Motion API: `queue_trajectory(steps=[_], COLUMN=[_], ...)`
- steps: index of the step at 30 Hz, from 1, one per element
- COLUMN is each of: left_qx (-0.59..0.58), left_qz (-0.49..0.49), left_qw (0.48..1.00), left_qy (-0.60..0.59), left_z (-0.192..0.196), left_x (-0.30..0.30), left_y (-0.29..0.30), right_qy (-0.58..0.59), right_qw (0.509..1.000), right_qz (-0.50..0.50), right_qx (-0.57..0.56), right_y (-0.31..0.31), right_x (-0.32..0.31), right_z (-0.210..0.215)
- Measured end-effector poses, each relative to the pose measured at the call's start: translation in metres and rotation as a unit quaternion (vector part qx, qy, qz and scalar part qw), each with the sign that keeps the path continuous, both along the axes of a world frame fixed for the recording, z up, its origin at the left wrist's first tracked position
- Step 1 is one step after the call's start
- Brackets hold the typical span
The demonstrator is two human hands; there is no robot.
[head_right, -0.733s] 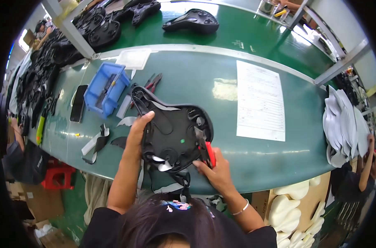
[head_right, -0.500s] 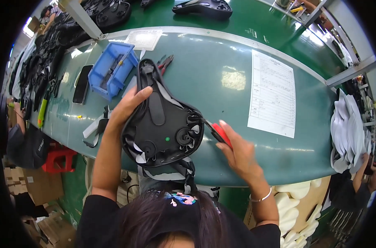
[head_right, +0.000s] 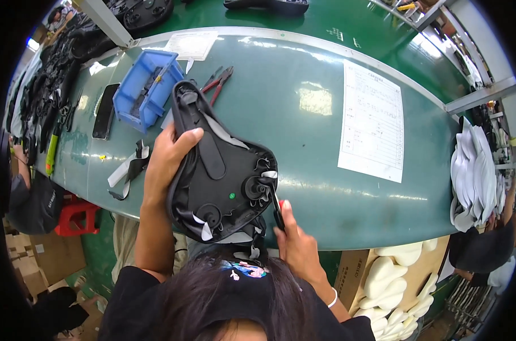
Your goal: Trimming excess material from the edges of bicycle seats using a utility knife on a factory production line.
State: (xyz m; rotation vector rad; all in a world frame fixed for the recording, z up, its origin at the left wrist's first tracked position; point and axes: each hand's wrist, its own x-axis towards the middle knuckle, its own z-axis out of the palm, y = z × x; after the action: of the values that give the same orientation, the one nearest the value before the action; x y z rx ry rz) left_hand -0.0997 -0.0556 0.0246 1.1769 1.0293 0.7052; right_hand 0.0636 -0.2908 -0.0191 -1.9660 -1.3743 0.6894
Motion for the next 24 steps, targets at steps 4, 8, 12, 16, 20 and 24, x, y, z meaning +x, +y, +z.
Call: queue_trajectory(steps=[4, 8, 12, 16, 20, 24], left_qx=[0.017, 0.059, 0.076, 0.169, 0.428, 0.506], left_qz=[0.074, 0.093, 0.152, 0.261, 0.144, -0.135], left_qw=[0.997, 0.994, 0.985, 0.950, 0.824, 0.797], left_qy=[-0.010, 0.004, -0.013, 0.036, 0.343, 0.301], left_z=[-0.001, 0.003, -0.014, -0.044, -0.031, 0.007], left_x=[-0.020, -0.021, -0.023, -0.034, -0.028, 0.028], left_y=[-0.017, -0.034, -0.042, -0.068, -0.064, -0.052], right_qy=[0.022, 0.055, -0.080, 0.549, 0.724, 0.489], right_qw=[0.998, 0.989, 0.982, 0.811, 0.623, 0.853], right_qz=[0.051, -0.042, 0.047, -0.130, -0.192, -0.090], right_qx=[0.021, 0.127, 0.162, 0.156, 0.224, 0.159], right_y=[0.004, 0.062, 0.127, 0.133, 0.120, 0.111], right_x=[0.020, 0.024, 0.008, 0.034, 0.085, 0.028], right_z=[0.009, 0.032, 0.023, 0.006, -0.034, 0.041])
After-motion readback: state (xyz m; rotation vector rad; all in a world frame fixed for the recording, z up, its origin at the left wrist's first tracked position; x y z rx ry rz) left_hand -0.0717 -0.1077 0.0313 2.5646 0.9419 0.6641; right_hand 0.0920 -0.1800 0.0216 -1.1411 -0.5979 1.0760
